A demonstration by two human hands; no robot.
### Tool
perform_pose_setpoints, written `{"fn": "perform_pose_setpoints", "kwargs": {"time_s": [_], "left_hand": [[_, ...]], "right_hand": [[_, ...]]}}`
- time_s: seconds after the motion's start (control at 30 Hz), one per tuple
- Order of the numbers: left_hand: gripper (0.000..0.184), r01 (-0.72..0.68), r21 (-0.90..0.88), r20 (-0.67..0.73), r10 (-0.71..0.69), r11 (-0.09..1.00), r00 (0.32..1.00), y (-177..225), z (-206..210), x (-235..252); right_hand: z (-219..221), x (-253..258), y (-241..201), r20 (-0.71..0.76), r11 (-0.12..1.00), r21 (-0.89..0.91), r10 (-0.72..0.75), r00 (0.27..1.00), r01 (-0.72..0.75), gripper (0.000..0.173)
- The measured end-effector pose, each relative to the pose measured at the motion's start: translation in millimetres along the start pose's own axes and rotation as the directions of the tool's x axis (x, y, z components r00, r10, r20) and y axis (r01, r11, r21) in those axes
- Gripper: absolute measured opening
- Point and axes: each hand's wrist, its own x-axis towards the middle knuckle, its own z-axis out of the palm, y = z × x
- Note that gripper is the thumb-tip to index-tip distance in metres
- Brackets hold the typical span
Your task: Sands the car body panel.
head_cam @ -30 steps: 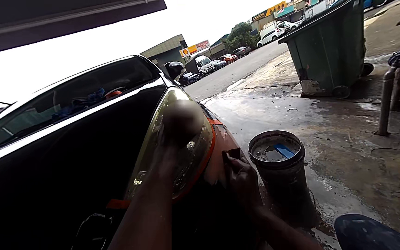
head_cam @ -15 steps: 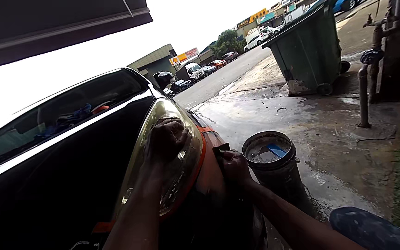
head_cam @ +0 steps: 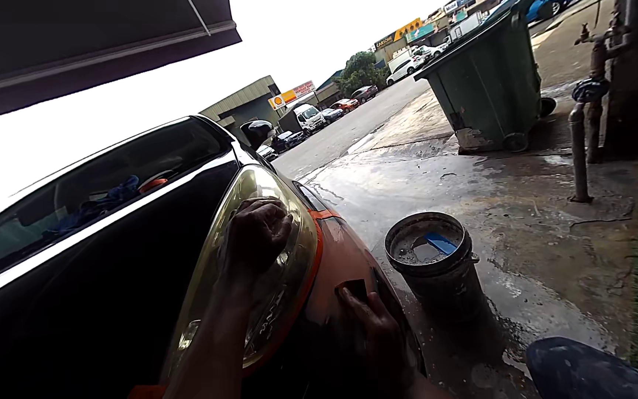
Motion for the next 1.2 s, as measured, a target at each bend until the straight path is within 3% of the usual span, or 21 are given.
{"fn": "perform_pose_setpoints", "kwargs": {"time_s": [0.13,0.27,0.3,0.37,0.43,0.6,0.67,0.73,0.8,0.9,0.97,1.07,1.2], "left_hand": [[0.022,-0.008,-0.005,-0.01,0.008,1.0,1.0,3,-2,-3],[0.021,-0.002,0.0,-0.023,0.002,1.0,1.0,1,2,4],[0.021,-0.006,0.001,-0.014,0.006,1.0,1.0,3,2,2],[0.022,-0.02,0.007,0.007,0.02,1.0,1.0,4,-1,1],[0.023,-0.003,0.008,-0.007,0.003,1.0,1.0,3,-2,0],[0.023,-0.003,-0.01,-0.017,0.003,1.0,1.0,4,-2,4],[0.024,-0.02,-0.008,-0.004,0.02,1.0,1.0,4,-4,0],[0.025,-0.004,-0.008,-0.014,0.004,1.0,1.0,3,-6,-1],[0.023,0.007,-0.013,-0.018,-0.007,1.0,1.0,3,-6,0],[0.024,-0.009,0.0,-0.028,0.009,1.0,1.0,2,-4,1],[0.025,-0.023,0.003,-0.016,0.023,1.0,1.0,2,-5,-3],[0.024,-0.029,-0.021,-0.04,0.028,0.999,0.999,5,-5,-2],[0.025,-0.019,-0.012,-0.041,0.019,1.0,0.999,1,-3,1]], "right_hand": [[20,80,28,0.149,0.985,-0.029,0.171,0.974,-0.168,0.03],[1,5,6,-0.02,0.994,0.053,-0.093,0.995,0.094,0.033],[4,6,13,-0.049,0.991,0.063,-0.114,0.992,0.117,0.032],[19,49,35,-0.037,0.999,0.025,-0.037,0.999,0.038,0.029],[22,80,41,0.064,0.996,0.043,0.077,0.995,-0.08,0.028],[-6,-6,20,-0.013,0.976,0.183,-0.119,0.993,0.119,0.03],[10,29,40,-0.028,0.989,0.121,-0.085,0.996,0.088,0.03],[19,72,52,0.059,0.997,0.067,0.046,0.997,-0.05,0.028],[10,53,40,0.068,0.996,0.058,0.069,0.995,-0.073,0.031],[-12,-15,24,0.013,0.979,0.181,-0.1,0.995,0.096,0.033],[0,7,45,-0.027,0.979,0.176,-0.101,0.995,0.104,0.031],[15,59,62,0.025,0.99,0.132,0.045,0.999,-0.048,0.029],[-19,-27,26,0.019,0.973,0.223,-0.066,0.998,0.06,0.034]]}}
